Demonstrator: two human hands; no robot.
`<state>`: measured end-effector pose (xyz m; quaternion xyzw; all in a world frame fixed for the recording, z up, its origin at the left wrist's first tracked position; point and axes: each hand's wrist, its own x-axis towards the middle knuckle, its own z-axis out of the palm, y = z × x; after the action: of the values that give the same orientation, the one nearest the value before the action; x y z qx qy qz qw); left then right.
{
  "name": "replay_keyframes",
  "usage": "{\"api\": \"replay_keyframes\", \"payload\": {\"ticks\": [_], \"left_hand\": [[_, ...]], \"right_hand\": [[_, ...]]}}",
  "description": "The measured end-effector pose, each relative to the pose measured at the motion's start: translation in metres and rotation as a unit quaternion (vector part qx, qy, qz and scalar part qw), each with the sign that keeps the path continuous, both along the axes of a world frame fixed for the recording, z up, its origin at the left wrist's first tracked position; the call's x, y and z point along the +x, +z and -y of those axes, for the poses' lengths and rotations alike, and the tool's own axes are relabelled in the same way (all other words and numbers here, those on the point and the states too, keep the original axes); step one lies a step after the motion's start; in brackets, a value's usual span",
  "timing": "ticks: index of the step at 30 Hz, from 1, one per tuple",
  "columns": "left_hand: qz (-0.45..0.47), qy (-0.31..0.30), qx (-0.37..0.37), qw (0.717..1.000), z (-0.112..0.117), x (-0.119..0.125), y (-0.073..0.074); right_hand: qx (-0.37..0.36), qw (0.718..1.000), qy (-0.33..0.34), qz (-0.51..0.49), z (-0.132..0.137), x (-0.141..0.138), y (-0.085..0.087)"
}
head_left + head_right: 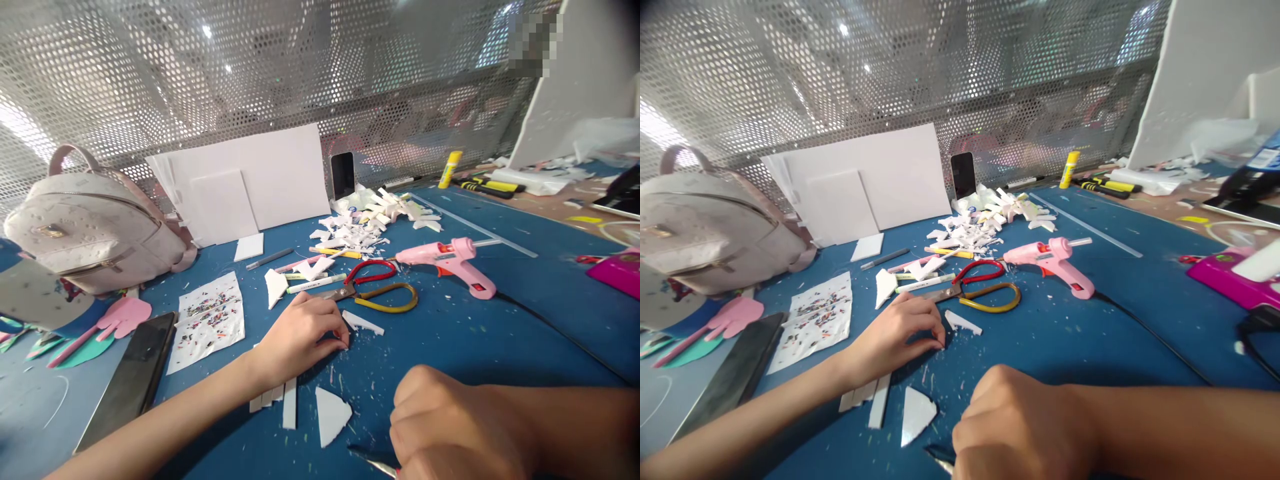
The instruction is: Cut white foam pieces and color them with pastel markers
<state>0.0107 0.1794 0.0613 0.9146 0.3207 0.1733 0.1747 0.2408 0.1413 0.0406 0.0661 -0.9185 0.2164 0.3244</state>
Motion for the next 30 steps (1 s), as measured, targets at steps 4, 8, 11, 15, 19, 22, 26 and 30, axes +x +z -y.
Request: {"api": "replay_keyframes", "payload": {"ticks": [4,8,11,15,19,22,26,30], "left_hand": [[-0.001,0.0,0.0,1.0,0.001,-0.001,0.0],[0.0,0.0,0.001,1.0,0.002,-0.001,-0.001],[0.0,0.001,0.002,1.0,0.002,-0.001,-0.002],[-0.001,0.0,0.004,1.0,0.003,0.001,-0.001],[-0.007,-0.001,0.01,1.0,0.003,0.004,0.0],[-0.008,0.016,0.022,1.0,0.002,0.007,0.0],[-0.003,0.051,0.041,0.998,-0.002,0.01,0.0],[-0.009,0.056,0.052,0.997,-0.006,0.012,-0.001]], "right_hand": [[0.009,1.0,-0.003,0.009,0.0,0.001,-0.001],[0.014,1.0,-0.001,0.008,0.0,0.001,-0.004],[0.016,1.0,-0.003,0.016,0.0,0.001,-0.007],[0.019,1.0,-0.005,0.022,0.0,0.001,-0.008],[0.022,1.0,-0.007,0.014,0.001,0.002,-0.006],[0.014,1.0,-0.012,0.011,0.001,0.001,-0.003],[0.005,1.0,-0.002,0.002,-0.001,0.001,-0.002],[0.012,1.0,-0.007,0.011,0.0,0.002,-0.007]]}}
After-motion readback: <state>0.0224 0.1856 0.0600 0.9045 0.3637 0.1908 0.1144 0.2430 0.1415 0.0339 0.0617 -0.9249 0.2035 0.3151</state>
